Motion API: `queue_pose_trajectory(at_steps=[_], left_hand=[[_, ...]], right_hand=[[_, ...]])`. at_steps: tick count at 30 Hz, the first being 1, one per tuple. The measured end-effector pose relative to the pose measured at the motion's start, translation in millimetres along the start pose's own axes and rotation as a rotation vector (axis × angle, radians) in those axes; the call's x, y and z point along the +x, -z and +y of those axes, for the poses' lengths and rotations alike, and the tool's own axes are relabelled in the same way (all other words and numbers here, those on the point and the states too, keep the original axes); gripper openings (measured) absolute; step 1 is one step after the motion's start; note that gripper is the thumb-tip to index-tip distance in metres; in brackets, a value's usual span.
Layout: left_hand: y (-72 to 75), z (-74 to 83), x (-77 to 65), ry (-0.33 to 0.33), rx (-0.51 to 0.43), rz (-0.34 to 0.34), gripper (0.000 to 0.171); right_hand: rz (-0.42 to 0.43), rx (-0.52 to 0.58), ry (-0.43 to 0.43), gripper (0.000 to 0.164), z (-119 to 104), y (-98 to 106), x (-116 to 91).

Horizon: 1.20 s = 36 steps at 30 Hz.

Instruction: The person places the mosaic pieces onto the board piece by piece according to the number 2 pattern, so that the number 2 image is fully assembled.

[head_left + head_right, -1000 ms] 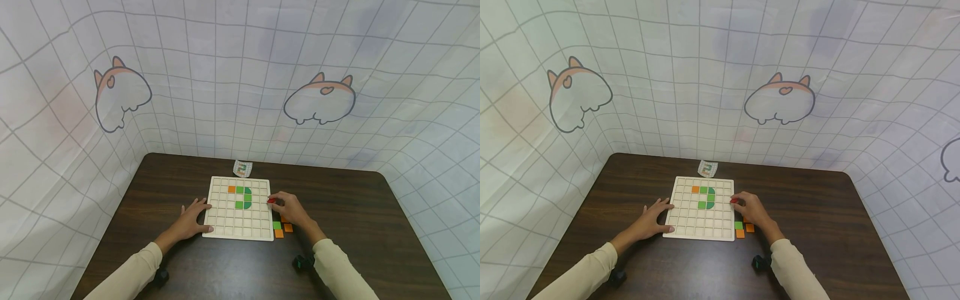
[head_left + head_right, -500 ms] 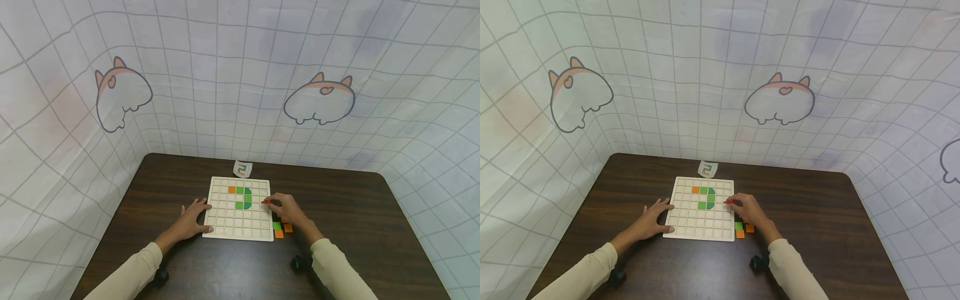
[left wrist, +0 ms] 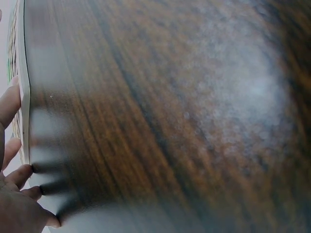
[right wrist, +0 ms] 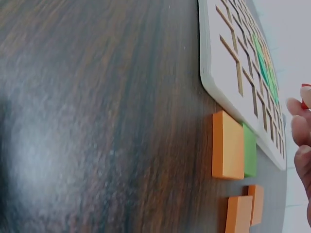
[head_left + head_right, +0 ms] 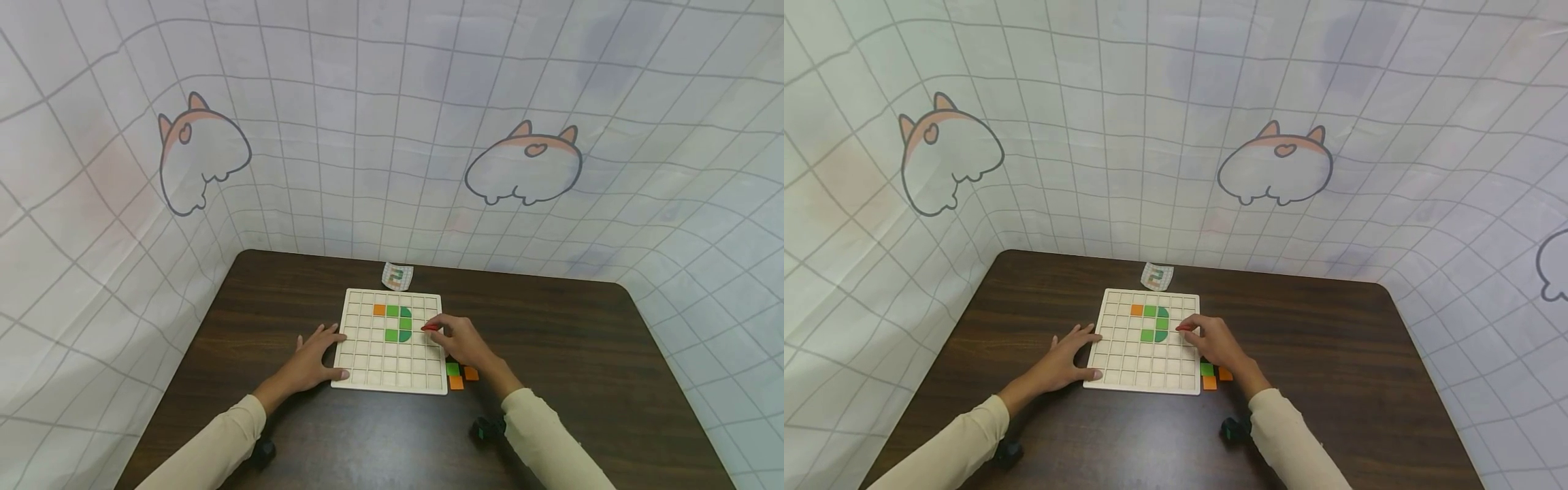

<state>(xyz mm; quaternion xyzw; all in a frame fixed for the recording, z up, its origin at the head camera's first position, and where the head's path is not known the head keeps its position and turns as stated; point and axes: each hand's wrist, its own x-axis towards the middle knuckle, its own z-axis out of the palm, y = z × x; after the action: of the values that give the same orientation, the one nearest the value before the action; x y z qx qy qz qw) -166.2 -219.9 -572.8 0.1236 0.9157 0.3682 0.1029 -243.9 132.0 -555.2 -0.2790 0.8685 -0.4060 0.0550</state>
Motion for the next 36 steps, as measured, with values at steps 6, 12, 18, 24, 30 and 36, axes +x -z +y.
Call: queue_pose_trajectory(at_steps=[6,12,18,24,30,36], left_hand=[[0.1,1.5,0.7,0.009,0.003,-0.001,0.077],[0.1,2.6,0.2,0.014,0.0,0.002,0.077],[1.1,4.5,-0.7,0.017,0.001,0.005,0.076],[1.3,5.4,-0.9,0.015,0.005,0.005,0.076],[0.6,5.1,-0.7,0.015,0.007,0.012,0.076],[0.4,3.9,-0.7,0.016,0.008,0.012,0.076]], right_hand=[[0.008,0.004,-0.018,0.024,-5.3,-3.8,4.0],[0.003,0.112,-0.059,0.021,-8.9,-8.9,6.8],[-0.028,0.242,-0.089,0.025,-40.2,-2.6,6.7],[-0.082,0.305,-0.103,0.033,-39.9,-8.7,11.0],[-0.091,0.321,-0.123,0.039,-19.7,-26.2,20.6],[-0.097,0.368,-0.143,0.039,-21.9,-34.2,27.1]])
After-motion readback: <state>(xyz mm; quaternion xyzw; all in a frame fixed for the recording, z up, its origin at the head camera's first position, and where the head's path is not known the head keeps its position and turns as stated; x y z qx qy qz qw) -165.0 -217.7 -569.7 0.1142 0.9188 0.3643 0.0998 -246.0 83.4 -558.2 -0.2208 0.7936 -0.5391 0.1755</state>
